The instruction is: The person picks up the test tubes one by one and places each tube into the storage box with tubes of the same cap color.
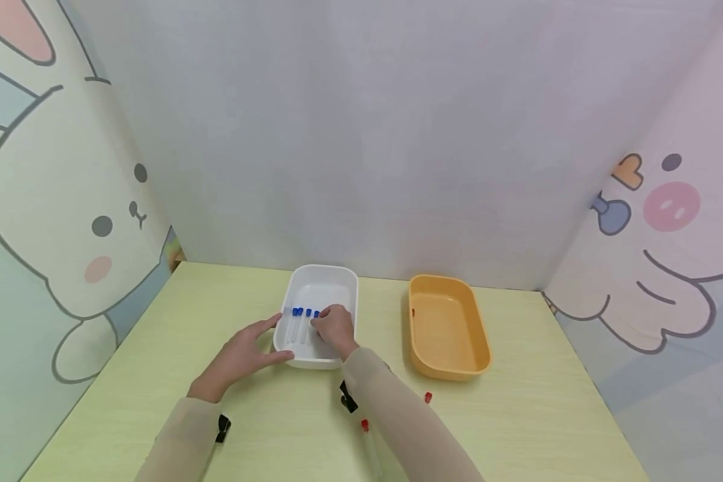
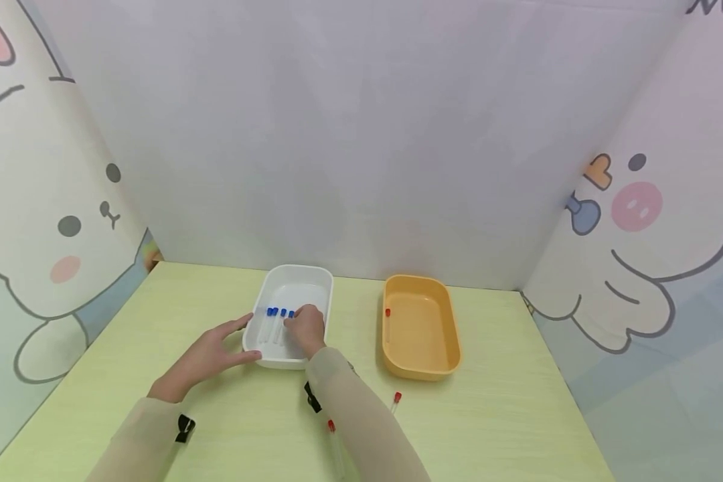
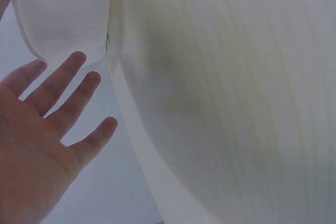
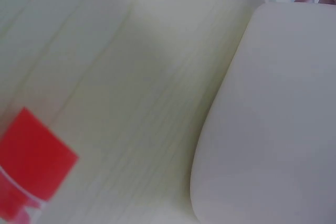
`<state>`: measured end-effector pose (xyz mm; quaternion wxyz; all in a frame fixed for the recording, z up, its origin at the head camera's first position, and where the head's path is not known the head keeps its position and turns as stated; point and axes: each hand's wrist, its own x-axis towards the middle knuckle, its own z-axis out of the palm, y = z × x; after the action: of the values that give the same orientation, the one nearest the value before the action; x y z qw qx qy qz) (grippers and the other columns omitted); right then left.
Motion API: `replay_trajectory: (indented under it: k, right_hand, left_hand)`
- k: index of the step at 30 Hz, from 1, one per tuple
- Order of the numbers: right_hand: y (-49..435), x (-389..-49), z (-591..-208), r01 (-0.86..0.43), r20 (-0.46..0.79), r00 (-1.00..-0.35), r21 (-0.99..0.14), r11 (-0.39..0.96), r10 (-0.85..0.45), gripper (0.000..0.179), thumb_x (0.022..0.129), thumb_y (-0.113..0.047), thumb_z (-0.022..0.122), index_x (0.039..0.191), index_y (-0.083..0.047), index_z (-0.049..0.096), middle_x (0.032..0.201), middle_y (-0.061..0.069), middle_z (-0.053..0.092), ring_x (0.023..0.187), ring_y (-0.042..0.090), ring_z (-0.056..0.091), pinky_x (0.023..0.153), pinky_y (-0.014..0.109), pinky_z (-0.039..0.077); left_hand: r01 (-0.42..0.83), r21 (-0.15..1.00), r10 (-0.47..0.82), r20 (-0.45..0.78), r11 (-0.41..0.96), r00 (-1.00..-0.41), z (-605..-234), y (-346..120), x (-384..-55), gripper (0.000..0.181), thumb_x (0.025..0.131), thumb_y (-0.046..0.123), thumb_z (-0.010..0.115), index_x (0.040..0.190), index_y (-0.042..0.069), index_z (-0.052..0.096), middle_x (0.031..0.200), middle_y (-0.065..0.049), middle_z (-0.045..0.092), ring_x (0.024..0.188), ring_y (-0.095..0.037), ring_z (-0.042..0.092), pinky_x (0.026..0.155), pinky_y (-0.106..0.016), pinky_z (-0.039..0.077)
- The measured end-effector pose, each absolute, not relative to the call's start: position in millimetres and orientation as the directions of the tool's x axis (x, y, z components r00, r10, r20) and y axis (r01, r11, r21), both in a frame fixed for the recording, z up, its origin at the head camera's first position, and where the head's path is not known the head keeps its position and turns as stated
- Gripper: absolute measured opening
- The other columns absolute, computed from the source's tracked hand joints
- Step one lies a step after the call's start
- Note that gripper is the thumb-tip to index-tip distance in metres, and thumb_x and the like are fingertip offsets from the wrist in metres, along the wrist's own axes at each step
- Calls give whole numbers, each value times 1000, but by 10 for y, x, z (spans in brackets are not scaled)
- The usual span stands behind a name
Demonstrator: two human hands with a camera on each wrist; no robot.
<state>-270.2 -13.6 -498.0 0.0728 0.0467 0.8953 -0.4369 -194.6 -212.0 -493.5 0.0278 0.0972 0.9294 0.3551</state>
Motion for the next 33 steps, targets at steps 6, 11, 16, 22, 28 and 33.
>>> replay_trajectory:
  k: [6, 11, 16, 22, 28, 33]
  right_hand:
    - [-134, -2702, -4990, 147, -181, -984, -781, 607, 6, 16, 91, -17, 77, 97, -3, 74, 74, 4, 71, 63, 11, 61, 58, 20, 49]
    - [-136, -2702, -4991, 134, -179, -984, -809, 573, -22, 17, 92, -16, 76, 101, -2, 75, 77, 5, 73, 62, 10, 63, 58, 20, 51]
    - [-142, -2703, -4996, 108, -160, -986, -847, 520, -56, 16, 92, -12, 76, 102, 0, 74, 79, 9, 75, 62, 11, 68, 57, 20, 57]
    - [-153, -2712, -4996, 107, -162, -985, -857, 504, -66, 13, 91, -9, 75, 99, 1, 73, 77, 10, 75, 62, 11, 68, 57, 20, 57]
    - [-153, -2717, -5011, 103, -159, -985, -858, 504, -69, 14, 92, -9, 75, 100, 1, 73, 77, 9, 75, 62, 9, 67, 58, 20, 57]
    - [-156, -2721, -5018, 90, -157, -983, -868, 489, -98, 16, 91, -10, 76, 101, 2, 73, 80, 10, 76, 63, 9, 68, 60, 21, 59]
  left_hand:
    - [175, 665, 205, 33, 726, -978, -4971, -2132, -1965, 100, 81, 60, 80, 158, 10, 42, 157, -23, 49, 144, -48, 47, 112, -65, 45]
    - [167, 668, 201, 27, 725, -979, -4980, -2137, -1967, 100, 80, 60, 81, 158, 10, 42, 157, -21, 49, 144, -47, 47, 113, -64, 45]
    - [176, 663, 203, 36, 728, -979, -4969, -2139, -1967, 100, 81, 60, 81, 158, 10, 42, 156, -22, 50, 143, -47, 47, 112, -64, 45]
    - [174, 662, 204, 33, 729, -978, -4965, -2134, -1962, 100, 80, 61, 81, 157, 9, 43, 156, -23, 50, 143, -48, 48, 112, -64, 45]
    - [155, 668, 196, 13, 728, -981, -4965, -2134, -1963, 101, 80, 61, 80, 158, 10, 41, 157, -22, 49, 145, -47, 46, 114, -64, 44]
    - [164, 667, 200, 23, 726, -979, -4955, -2135, -1955, 101, 81, 61, 80, 158, 9, 41, 157, -23, 49, 144, -48, 46, 113, -64, 45]
